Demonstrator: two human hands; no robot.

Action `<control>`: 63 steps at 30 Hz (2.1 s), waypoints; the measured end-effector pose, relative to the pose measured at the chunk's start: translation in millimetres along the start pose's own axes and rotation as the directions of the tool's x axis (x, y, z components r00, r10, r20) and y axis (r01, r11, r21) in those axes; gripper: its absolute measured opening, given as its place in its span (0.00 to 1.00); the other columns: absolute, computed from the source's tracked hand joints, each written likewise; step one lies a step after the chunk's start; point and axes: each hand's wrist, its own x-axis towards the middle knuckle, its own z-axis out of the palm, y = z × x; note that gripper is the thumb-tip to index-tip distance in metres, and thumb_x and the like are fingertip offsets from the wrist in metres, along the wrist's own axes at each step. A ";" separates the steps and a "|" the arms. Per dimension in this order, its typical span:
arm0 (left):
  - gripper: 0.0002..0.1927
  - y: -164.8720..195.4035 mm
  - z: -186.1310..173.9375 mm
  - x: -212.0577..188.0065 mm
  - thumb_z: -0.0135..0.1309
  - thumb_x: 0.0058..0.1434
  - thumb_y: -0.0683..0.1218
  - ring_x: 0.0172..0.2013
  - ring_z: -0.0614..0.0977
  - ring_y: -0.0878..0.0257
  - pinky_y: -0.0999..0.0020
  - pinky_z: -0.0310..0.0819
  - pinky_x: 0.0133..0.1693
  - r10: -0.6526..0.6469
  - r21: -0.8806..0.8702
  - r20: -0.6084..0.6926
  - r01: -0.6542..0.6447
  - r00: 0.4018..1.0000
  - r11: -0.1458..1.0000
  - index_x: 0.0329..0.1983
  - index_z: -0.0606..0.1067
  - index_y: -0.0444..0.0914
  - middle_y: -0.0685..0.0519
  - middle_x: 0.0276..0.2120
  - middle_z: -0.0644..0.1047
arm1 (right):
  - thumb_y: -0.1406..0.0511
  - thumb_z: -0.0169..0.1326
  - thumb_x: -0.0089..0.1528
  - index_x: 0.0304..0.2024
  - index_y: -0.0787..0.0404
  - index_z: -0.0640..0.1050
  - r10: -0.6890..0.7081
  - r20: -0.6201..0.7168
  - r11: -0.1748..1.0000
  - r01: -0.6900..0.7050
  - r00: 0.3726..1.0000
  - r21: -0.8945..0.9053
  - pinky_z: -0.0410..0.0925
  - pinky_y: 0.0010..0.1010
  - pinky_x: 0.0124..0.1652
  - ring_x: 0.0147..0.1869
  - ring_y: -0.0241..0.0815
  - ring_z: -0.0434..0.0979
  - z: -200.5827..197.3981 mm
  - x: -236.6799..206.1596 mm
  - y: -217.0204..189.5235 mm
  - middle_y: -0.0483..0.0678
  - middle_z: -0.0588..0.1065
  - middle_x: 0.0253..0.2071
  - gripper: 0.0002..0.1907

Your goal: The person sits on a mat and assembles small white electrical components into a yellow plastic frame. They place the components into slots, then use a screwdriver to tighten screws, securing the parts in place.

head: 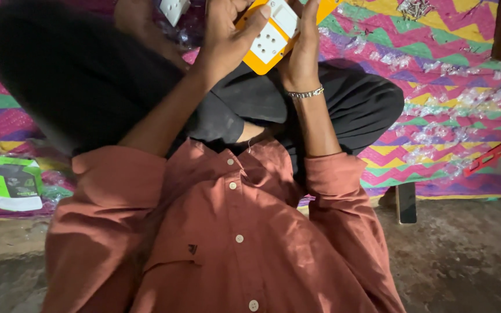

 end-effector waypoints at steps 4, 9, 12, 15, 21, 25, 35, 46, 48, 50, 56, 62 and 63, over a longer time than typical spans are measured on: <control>0.08 -3.0 -0.8 0.7 0.53 0.77 0.38 0.46 0.85 0.64 0.69 0.80 0.49 -0.013 -0.024 0.007 0.013 1.000 1.000 0.53 0.71 0.28 0.46 0.47 0.82 | 0.43 0.44 0.73 0.58 0.63 0.71 -0.025 0.010 0.998 0.025 1.000 0.058 0.72 0.37 0.59 0.58 0.41 0.79 -4.7 -1.7 3.1 0.48 0.76 0.54 0.31; 0.07 -1.3 -2.6 -1.8 0.52 0.78 0.39 0.43 0.85 0.65 0.69 0.80 0.47 -0.072 -0.055 0.012 0.073 0.997 0.996 0.51 0.73 0.28 0.46 0.46 0.83 | 0.44 0.43 0.71 0.58 0.64 0.72 -0.009 -0.014 1.000 0.009 1.000 0.001 0.73 0.37 0.59 0.57 0.41 0.80 -4.6 -3.2 3.7 0.49 0.77 0.54 0.32; 0.07 1.8 -2.5 -3.1 0.53 0.78 0.40 0.40 0.84 0.66 0.70 0.80 0.44 -0.070 0.022 0.025 0.070 0.997 0.997 0.49 0.74 0.28 0.47 0.43 0.83 | 0.44 0.43 0.72 0.58 0.65 0.72 -0.002 -0.001 1.000 0.002 1.000 0.022 0.73 0.36 0.59 0.57 0.40 0.80 -2.5 -3.8 1.6 0.50 0.77 0.54 0.32; 0.10 3.8 -2.0 -2.2 0.53 0.77 0.42 0.42 0.84 0.66 0.70 0.80 0.46 -0.072 0.011 0.036 0.072 0.997 0.997 0.52 0.74 0.28 0.46 0.45 0.83 | 0.44 0.42 0.73 0.59 0.65 0.72 0.004 0.042 0.997 -0.007 0.999 0.075 0.72 0.36 0.59 0.57 0.40 0.80 -1.5 -3.8 -1.8 0.49 0.77 0.54 0.32; 0.11 3.1 -1.5 -0.5 0.55 0.79 0.44 0.45 0.84 0.64 0.71 0.79 0.46 0.006 -0.042 0.063 -0.003 0.998 0.999 0.53 0.73 0.29 0.45 0.47 0.82 | 0.43 0.41 0.73 0.60 0.64 0.72 -0.002 0.087 0.997 -0.006 0.996 0.082 0.72 0.32 0.56 0.58 0.39 0.79 0.8 -5.3 -6.5 0.48 0.77 0.55 0.33; 0.11 2.8 -2.2 -2.1 0.56 0.77 0.44 0.43 0.84 0.65 0.71 0.80 0.46 -0.042 0.008 0.032 0.041 0.999 0.999 0.51 0.73 0.29 0.46 0.45 0.83 | 0.42 0.40 0.72 0.61 0.63 0.71 0.003 0.114 0.997 -0.012 0.994 0.074 0.72 0.33 0.57 0.59 0.39 0.79 1.8 -7.3 -10.6 0.48 0.77 0.55 0.33; 0.10 20.0 2.0 2.8 0.56 0.76 0.41 0.45 0.85 0.64 0.69 0.80 0.50 -0.065 0.002 0.033 0.065 0.997 0.998 0.53 0.70 0.30 0.44 0.47 0.82 | 0.42 0.39 0.70 0.60 0.65 0.72 0.051 0.089 0.985 -0.065 0.995 0.158 0.73 0.35 0.59 0.57 0.40 0.80 11.0 -9.7 -12.2 0.49 0.77 0.53 0.35; 0.11 9.2 3.0 -2.7 0.56 0.75 0.40 0.45 0.84 0.65 0.70 0.80 0.47 -0.071 -0.084 0.033 0.074 0.997 0.994 0.46 0.65 0.34 0.43 0.48 0.82 | 0.41 0.39 0.73 0.60 0.65 0.72 0.062 0.086 0.985 -0.075 0.994 0.156 0.73 0.37 0.57 0.56 0.41 0.80 -5.6 -9.0 -2.0 0.50 0.77 0.53 0.35; 0.09 5.7 6.1 -2.6 0.57 0.72 0.38 0.41 0.84 0.65 0.68 0.80 0.44 -0.092 -0.067 -0.061 0.087 0.994 0.994 0.46 0.68 0.32 0.44 0.43 0.82 | 0.42 0.39 0.69 0.61 0.64 0.70 0.121 0.031 0.979 -0.124 0.992 0.163 0.73 0.37 0.58 0.57 0.42 0.80 -5.3 -4.9 0.8 0.50 0.77 0.55 0.35; 0.10 4.2 5.4 0.3 0.57 0.70 0.39 0.42 0.83 0.66 0.70 0.79 0.45 -0.064 -0.041 -0.070 0.062 0.995 0.997 0.46 0.66 0.33 0.46 0.43 0.81 | 0.41 0.39 0.68 0.63 0.64 0.69 0.141 0.003 0.984 -0.140 0.990 0.109 0.73 0.35 0.57 0.57 0.41 0.80 -3.0 2.6 1.5 0.50 0.77 0.56 0.37; 0.15 0.6 3.4 2.9 0.54 0.70 0.41 0.42 0.82 0.69 0.72 0.78 0.44 -0.238 -0.072 -0.045 0.234 0.970 0.969 0.56 0.69 0.31 0.49 0.44 0.81 | 0.43 0.41 0.71 0.58 0.67 0.72 0.066 -0.066 0.997 -0.068 0.996 -0.027 0.75 0.36 0.50 0.50 0.42 0.81 -0.1 8.1 -3.3 0.52 0.78 0.50 0.34; 0.11 -4.4 3.6 3.4 0.58 0.67 0.41 0.35 0.83 0.69 0.72 0.79 0.38 -0.363 0.005 -0.062 0.364 0.930 0.931 0.48 0.75 0.29 0.50 0.37 0.82 | 0.50 0.46 0.75 0.47 0.70 0.75 -0.069 -0.260 0.906 -0.049 0.963 -0.420 0.63 0.33 0.33 0.34 0.40 0.70 -6.7 8.5 2.2 0.52 0.73 0.35 0.26; 0.11 -5.9 1.7 2.7 0.59 0.65 0.41 0.34 0.83 0.68 0.72 0.79 0.37 -0.370 0.038 -0.081 0.374 0.926 0.927 0.46 0.76 0.28 0.50 0.36 0.83 | 0.51 0.48 0.78 0.45 0.72 0.75 -0.089 -0.303 0.850 -0.087 0.949 -0.520 0.57 0.35 0.28 0.29 0.41 0.65 -10.4 9.6 5.1 0.53 0.69 0.30 0.27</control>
